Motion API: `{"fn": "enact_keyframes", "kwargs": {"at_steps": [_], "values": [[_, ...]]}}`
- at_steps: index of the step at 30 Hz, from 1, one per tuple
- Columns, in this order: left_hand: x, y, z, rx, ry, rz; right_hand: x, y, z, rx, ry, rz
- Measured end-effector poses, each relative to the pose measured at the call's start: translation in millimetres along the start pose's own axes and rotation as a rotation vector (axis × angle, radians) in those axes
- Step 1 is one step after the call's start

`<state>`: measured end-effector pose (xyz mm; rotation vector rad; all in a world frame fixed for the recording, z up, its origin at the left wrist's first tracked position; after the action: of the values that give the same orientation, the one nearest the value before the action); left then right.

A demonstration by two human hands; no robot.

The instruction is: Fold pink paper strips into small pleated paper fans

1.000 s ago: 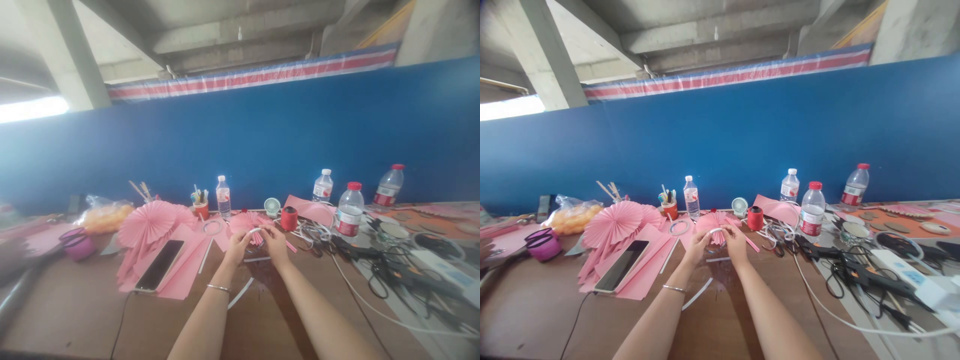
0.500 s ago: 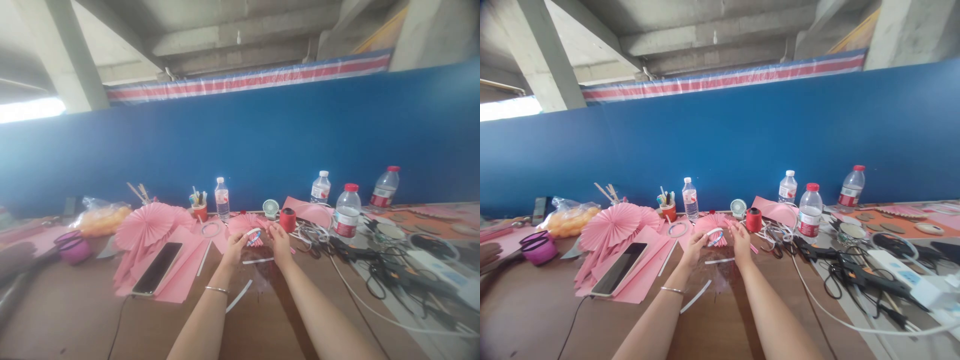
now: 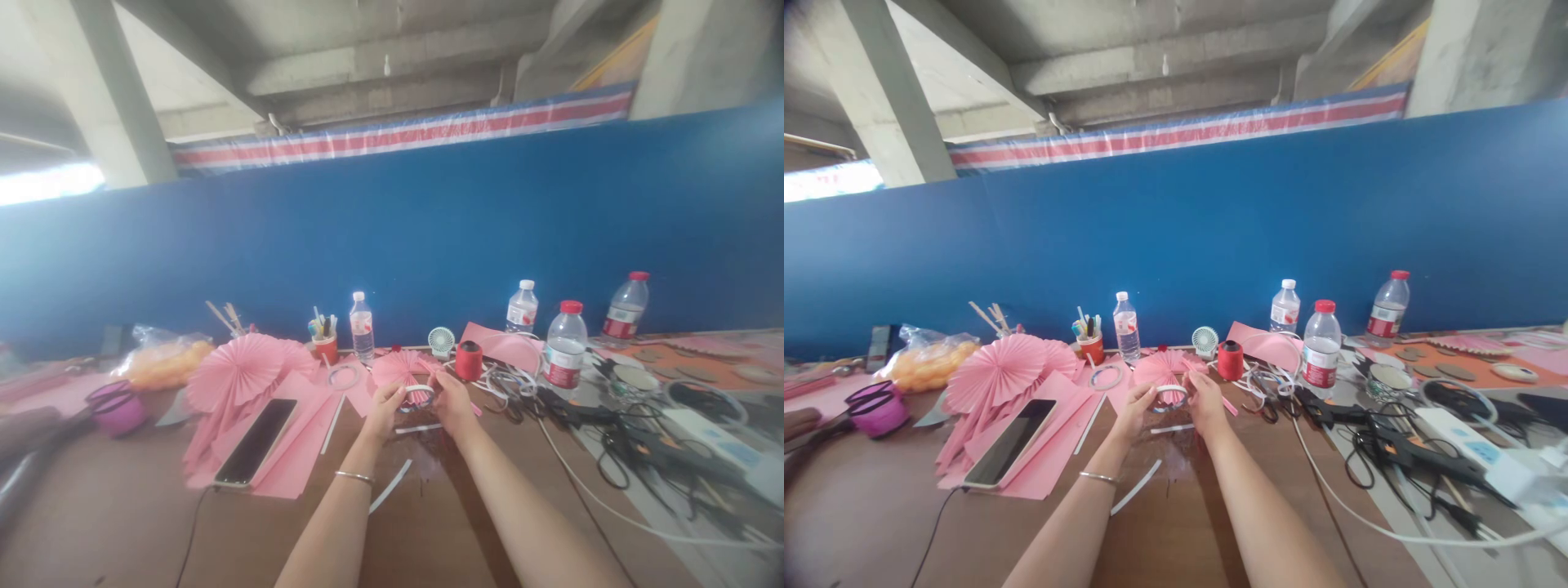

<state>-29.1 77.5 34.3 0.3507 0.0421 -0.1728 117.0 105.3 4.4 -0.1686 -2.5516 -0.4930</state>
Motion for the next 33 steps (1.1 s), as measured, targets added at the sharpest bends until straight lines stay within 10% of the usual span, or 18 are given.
{"fn": "enact_keyframes", "kwargs": {"at_steps": [8, 27, 33], "values": [[-16.7, 5.0, -7.0, 0.062, -0.006, 0.115, -19.7, 0.8, -15.0, -0.172, -0.315, 0.113], [-14.4, 4.8, -2.0, 0.095, 0.103, 0.148, 18.6, -21.7, -32.0, -0.442, -0.825, -0.127], [-13.7, 4.1, -1.4, 0.091, 0.130, 0.149, 14.4, -22.7, -19.7, -0.325, -0.873, -0.188]]}}
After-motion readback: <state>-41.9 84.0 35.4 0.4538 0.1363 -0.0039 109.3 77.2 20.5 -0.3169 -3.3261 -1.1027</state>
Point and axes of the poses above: each hand's wrist, its own y-axis towards the middle knuckle, its own x-axis out of the palm, z = x × y, the point moved 7 cm from there along y, towards the middle knuckle, and after that the axes turned 6 degrees about y, right-handed, at the moved point
